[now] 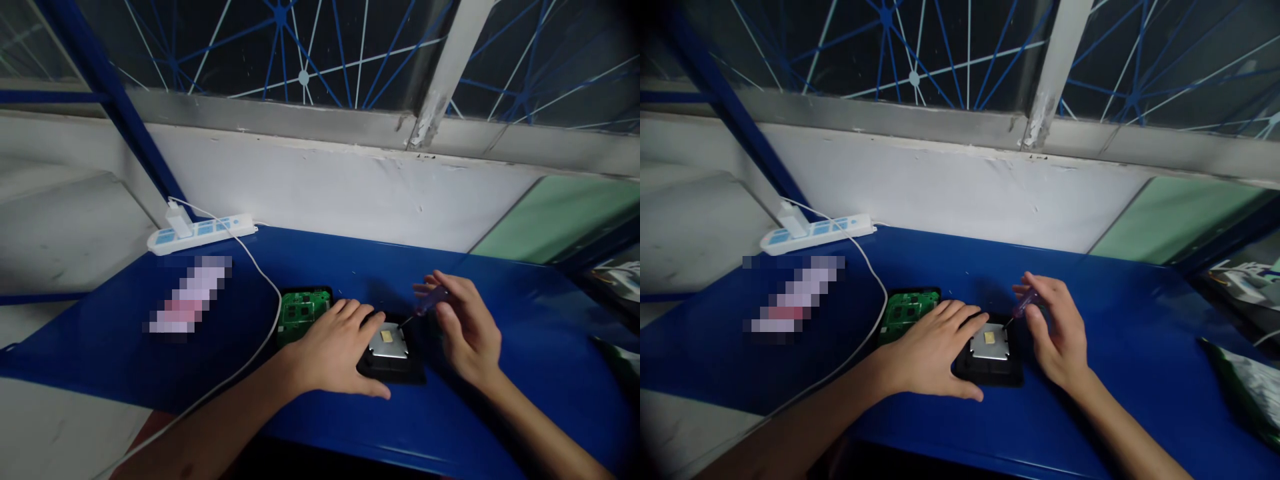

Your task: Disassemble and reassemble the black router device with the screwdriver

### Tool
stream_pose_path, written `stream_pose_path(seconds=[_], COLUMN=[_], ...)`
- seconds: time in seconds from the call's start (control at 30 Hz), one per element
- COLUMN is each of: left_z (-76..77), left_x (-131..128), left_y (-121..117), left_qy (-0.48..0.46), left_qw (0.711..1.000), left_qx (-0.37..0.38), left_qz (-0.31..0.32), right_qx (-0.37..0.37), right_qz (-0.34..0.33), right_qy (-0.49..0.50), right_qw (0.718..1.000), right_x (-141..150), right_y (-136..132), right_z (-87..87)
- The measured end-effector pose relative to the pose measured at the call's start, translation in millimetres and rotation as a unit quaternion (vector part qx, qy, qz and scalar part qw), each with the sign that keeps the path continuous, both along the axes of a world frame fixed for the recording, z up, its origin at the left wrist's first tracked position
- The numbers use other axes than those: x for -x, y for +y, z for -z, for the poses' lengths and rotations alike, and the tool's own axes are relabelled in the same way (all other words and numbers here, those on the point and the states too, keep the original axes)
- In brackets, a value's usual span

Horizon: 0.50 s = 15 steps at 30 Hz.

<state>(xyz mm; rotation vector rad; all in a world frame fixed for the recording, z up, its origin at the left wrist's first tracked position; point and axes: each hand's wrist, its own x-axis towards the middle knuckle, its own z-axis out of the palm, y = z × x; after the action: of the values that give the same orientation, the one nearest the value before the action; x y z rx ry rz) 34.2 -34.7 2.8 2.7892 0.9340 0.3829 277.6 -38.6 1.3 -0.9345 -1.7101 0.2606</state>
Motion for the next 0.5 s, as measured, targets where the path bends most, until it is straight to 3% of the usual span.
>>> stream_pose_path(seconds=[0.13, 0.33, 0.5], left_z=[0.3, 2.1, 2.1], left_x=[-1, 0, -1], left_y=[0, 1, 1], left_qy=[0.002, 0.001, -0.003], left_qw=[1.000, 1.000, 1.000], left_qx=[-0.003, -0.003, -0.002], left_qz=[-0.005, -0.006, -0.006], right_qx=[0.015, -0.025, -0.002], right_qz=[0.013, 0.029, 0.025], right_qy=[-0.008, -0.001, -0.003], right_qw=[1.000, 0.999, 1.000], right_x=[3, -4, -7], right_y=[-3, 3, 5], right_z=[-2.2, 3.2, 6.7])
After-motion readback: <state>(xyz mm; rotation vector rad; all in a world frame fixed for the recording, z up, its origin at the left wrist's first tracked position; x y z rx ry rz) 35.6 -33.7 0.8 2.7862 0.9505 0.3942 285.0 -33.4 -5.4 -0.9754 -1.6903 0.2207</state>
